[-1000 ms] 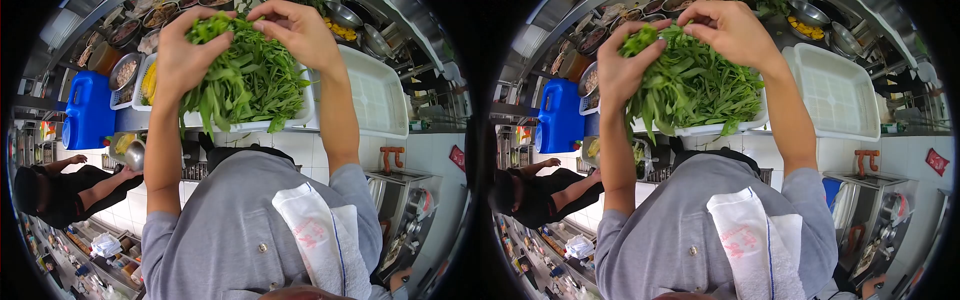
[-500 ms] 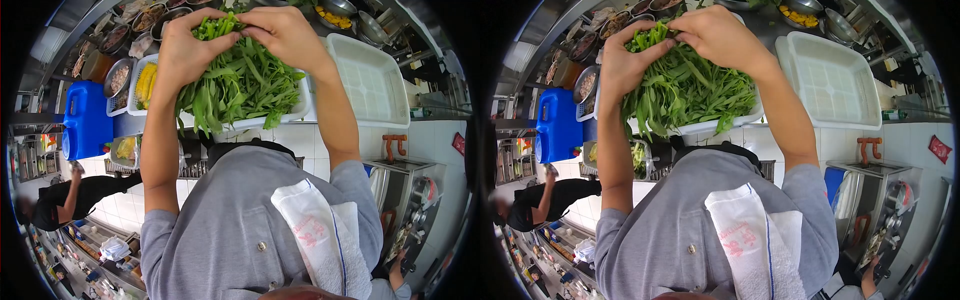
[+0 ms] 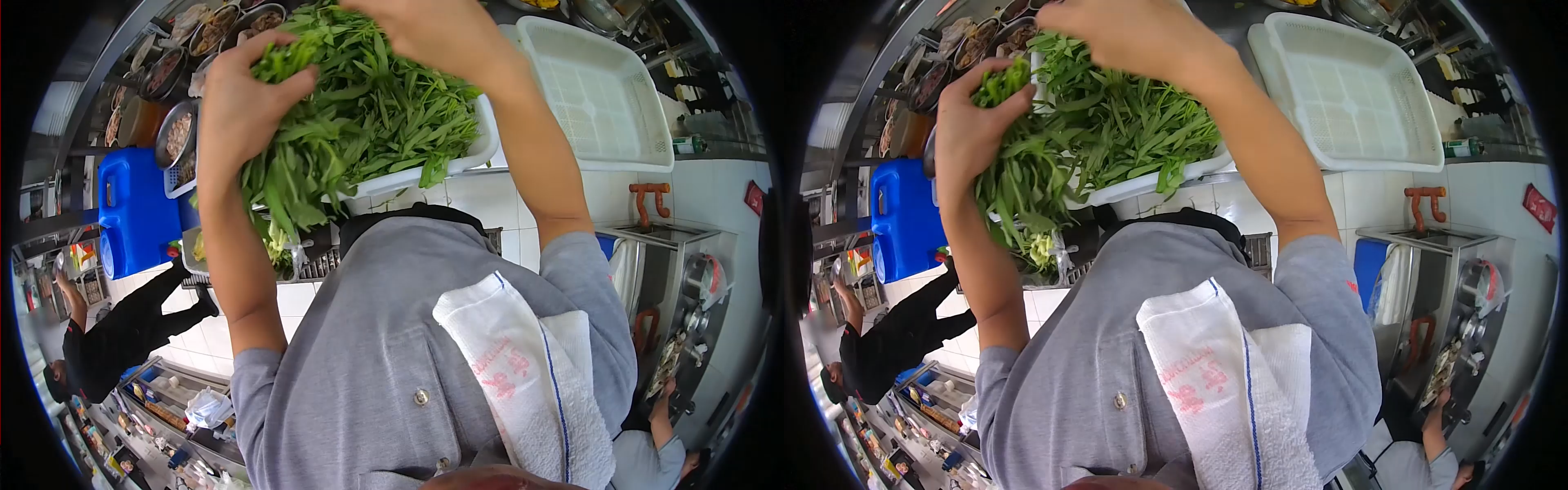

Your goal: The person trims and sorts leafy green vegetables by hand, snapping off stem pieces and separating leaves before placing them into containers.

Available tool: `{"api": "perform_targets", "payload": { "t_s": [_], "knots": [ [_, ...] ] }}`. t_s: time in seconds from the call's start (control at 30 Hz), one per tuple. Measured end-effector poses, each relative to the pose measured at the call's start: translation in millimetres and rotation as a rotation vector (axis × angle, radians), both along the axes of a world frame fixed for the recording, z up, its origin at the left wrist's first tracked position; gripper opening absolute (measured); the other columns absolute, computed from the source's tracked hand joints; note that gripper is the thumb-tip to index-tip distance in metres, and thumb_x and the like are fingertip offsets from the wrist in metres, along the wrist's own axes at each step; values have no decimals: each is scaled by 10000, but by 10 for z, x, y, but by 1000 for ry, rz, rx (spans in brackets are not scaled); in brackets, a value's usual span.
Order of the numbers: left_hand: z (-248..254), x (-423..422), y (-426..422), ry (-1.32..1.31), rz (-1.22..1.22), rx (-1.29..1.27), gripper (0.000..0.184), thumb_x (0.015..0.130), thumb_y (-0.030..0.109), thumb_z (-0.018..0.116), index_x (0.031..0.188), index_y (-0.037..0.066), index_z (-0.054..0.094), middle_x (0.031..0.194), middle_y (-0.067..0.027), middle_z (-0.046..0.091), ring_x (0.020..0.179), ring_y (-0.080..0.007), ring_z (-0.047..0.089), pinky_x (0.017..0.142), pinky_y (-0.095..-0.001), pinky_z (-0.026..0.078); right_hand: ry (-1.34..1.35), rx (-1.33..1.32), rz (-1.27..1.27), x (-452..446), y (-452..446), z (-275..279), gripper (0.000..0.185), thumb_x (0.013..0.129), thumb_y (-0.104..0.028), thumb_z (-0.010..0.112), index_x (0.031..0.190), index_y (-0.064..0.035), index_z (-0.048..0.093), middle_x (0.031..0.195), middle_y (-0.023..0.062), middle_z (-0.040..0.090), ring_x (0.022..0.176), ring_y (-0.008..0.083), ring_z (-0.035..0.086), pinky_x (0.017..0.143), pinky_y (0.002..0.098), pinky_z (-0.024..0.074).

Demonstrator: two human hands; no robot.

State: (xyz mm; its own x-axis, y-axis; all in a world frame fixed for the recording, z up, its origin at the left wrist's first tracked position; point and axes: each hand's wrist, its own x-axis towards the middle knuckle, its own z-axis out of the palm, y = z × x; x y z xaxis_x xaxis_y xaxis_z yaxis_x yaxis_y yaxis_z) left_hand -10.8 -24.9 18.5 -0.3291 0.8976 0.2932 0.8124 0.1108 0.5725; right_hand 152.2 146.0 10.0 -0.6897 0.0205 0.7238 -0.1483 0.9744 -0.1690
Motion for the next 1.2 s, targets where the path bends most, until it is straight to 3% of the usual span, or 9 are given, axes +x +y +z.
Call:
{"api": "perform_targets", "payload": {
  "t_s": [0.1,0.17,0.23,0.37,0.57,0.67,0.93,1.0,1.2],
  "knots": [
    [29,-132,-212,-220,109,9,310,784,141,775,1031,-20,679,830,-81,708,725,-99,618,700,-259,505,48,112,-54,39,353,-279,131,767,34,591,889,-6,612,772,145,624,692,330,610,622,401,485],
    [15,-228,-378,-321,124,48,261,788,112,787,993,-15,687,844,-43,702,748,-85,615,709,-242,502,11,227,-49,199,446,-543,105,783,32,603,880,-3,620,764,127,633,676,291,618,606,372,484],
    [-5,-290,-509,-445,212,207,208,792,73,790,957,-4,691,855,-29,697,752,-87,621,714,-235,502,-232,23,-165,366,439,-867,155,787,-36,696,937,-68,712,930,80,619,932,309,591,812,414,489],
    [-81,-412,-664,-625,223,354,176,796,3,769,936,-23,666,865,-45,684,758,-100,623,709,-238,505,-536,-107,-228,573,223,-1017,155,771,-26,710,920,-69,711,1003,53,554,991,281,538,843,401,475],
    [-88,-335,-644,-644,216,379,184,786,-38,762,938,-18,660,867,-48,684,771,-111,637,710,-248,508,-266,-126,-158,581,324,-528,81,816,-90,687,879,-40,683,870,82,585,875,293,580,762,385,482],
    [-80,-276,-635,-643,191,371,186,788,-44,756,940,-18,652,873,-63,695,782,-115,642,717,-253,512,15,-686,-163,605,200,-134,77,816,-9,684,893,-2,678,748,63,654,659,115,581,602,281,472],
    [4,-37,-671,-626,173,450,207,802,-61,728,974,-29,616,953,-151,737,820,-125,658,763,-267,532,-112,-188,-72,358,120,12,109,778,-33,672,881,-1,694,825,128,675,752,272,662,695,350,523],
    [-31,127,-533,-526,38,545,200,805,-51,731,971,-39,622,979,-150,738,834,-122,656,784,-259,529,-72,-200,88,199,-52,3,102,788,-46,661,873,-1,692,817,129,670,773,276,659,723,370,521],
    [-196,188,-284,-251,97,434,245,749,56,828,942,1,687,889,-35,699,803,-76,616,755,-225,486,84,-304,263,-114,-476,58,85,829,-45,635,885,10,668,845,162,677,763,315,661,699,392,512]
  ]
}}
